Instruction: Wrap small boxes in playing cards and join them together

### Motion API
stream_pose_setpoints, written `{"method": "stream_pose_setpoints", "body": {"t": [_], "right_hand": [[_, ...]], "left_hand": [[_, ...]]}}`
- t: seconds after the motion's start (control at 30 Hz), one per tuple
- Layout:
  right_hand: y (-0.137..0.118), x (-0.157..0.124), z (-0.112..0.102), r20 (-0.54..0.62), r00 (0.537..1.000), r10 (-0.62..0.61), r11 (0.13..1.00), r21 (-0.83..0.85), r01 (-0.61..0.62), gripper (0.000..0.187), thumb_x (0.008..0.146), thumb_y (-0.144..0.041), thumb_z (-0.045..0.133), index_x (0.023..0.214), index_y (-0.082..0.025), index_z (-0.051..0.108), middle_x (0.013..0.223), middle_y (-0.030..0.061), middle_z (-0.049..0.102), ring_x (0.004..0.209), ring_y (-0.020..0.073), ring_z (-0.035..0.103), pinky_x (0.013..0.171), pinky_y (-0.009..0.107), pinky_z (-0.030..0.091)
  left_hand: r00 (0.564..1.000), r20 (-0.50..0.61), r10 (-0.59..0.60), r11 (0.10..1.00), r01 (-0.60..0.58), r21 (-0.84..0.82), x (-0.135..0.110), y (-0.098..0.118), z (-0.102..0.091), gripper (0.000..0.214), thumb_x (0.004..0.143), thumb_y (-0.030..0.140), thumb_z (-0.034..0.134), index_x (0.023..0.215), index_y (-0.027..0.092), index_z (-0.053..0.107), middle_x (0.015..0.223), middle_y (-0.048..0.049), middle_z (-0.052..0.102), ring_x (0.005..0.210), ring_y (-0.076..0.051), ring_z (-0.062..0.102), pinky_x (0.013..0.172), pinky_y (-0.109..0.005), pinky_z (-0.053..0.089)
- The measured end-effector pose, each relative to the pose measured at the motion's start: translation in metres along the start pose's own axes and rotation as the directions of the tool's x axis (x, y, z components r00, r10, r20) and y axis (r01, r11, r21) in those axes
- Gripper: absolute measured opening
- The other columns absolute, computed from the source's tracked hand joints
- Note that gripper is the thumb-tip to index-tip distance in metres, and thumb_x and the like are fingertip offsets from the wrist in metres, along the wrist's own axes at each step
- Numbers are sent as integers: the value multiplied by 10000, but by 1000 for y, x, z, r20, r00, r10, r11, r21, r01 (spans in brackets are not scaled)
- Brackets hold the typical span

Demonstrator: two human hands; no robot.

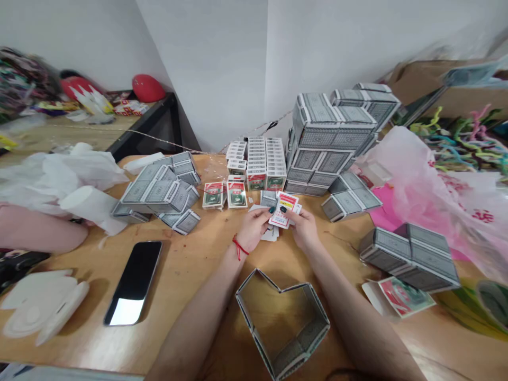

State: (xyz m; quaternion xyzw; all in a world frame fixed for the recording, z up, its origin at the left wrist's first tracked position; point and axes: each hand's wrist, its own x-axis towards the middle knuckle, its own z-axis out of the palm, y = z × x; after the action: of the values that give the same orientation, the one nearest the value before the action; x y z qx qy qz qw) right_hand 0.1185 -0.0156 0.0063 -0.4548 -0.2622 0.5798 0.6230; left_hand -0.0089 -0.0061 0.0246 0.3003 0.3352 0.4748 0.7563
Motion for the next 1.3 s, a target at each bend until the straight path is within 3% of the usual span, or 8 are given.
{"method": "stream_pose_setpoints", "body": {"t": [0.2, 0.43, 0.67, 0.83, 0.93, 1.13, 1.2, 1.3], "right_hand": [[0, 0, 1, 9, 1000, -8, 999, 32, 8, 219, 544, -247, 730, 738, -164, 672, 750, 25, 689, 633, 164, 615, 636, 305, 490], [2, 0, 0, 11, 1000, -25, 1000, 14, 25, 215, 546, -250, 730, 730, -158, 666, 709, 20, 680, 589, 152, 601, 599, 293, 483], [7, -2, 2, 26, 999, -43, 993, -110, 46, 247, 542, -318, 722, 708, -150, 650, 705, 31, 678, 587, 170, 604, 596, 319, 493], [6, -6, 5, 76, 996, -50, 968, -243, 67, 269, 575, -344, 701, 748, -145, 653, 717, 28, 676, 586, 160, 595, 589, 306, 486], [8, -8, 6, 113, 991, -65, 936, -336, 100, 253, 609, -370, 672, 722, -143, 654, 696, 28, 670, 577, 158, 585, 566, 292, 472], [5, -6, 0, 154, 979, -131, 870, -455, 188, 250, 669, -391, 616, 649, -143, 630, 570, 10, 613, 489, 128, 519, 480, 251, 409], [2, -5, -2, 173, 972, -157, 872, -438, 219, 236, 687, -386, 598, 736, -158, 629, 596, -1, 604, 497, 122, 511, 479, 243, 402], [0, -3, -1, 201, 949, -243, 863, -402, 307, 302, 691, -345, 596, 955, -200, 595, 731, -1, 616, 602, 122, 534, 563, 246, 422]], "left_hand": [[996, -81, 21, 994, -13, 110, 1, -6, 1, 247, 579, 314, 711, 632, 109, 584, 552, 2, 556, 483, -61, 492, 464, -189, 357], [972, -123, 198, 921, -142, 363, 3, -13, 0, 234, 669, 343, 620, 628, 127, 541, 537, 29, 484, 466, -46, 407, 457, -190, 306], [876, -58, 479, 611, -285, 738, 0, -18, -2, 115, 776, 217, 470, 677, 162, 447, 666, 8, 475, 613, -94, 444, 581, -220, 365], [822, -7, 569, 461, -311, 831, 0, -22, -6, 54, 805, 170, 394, 764, 181, 427, 744, -14, 490, 693, -120, 474, 643, -241, 382], [835, -1, 550, 502, -329, 800, 1, -21, -9, 56, 814, 189, 389, 783, 182, 435, 732, -12, 504, 655, -113, 488, 611, -232, 389], [916, 43, 399, 672, -324, 666, 5, -12, -16, 135, 812, 298, 431, 754, 178, 450, 540, 38, 447, 439, -74, 410, 424, -189, 310], [921, 89, 379, 654, -334, 679, 6, -8, -20, 155, 801, 311, 453, 727, 174, 458, 519, 43, 440, 430, -68, 395, 418, -185, 296], [916, 149, 373, 547, -347, 762, 7, -3, -27, 174, 789, 305, 470, 686, 165, 481, 524, 38, 455, 454, -67, 396, 437, -186, 294]]}}
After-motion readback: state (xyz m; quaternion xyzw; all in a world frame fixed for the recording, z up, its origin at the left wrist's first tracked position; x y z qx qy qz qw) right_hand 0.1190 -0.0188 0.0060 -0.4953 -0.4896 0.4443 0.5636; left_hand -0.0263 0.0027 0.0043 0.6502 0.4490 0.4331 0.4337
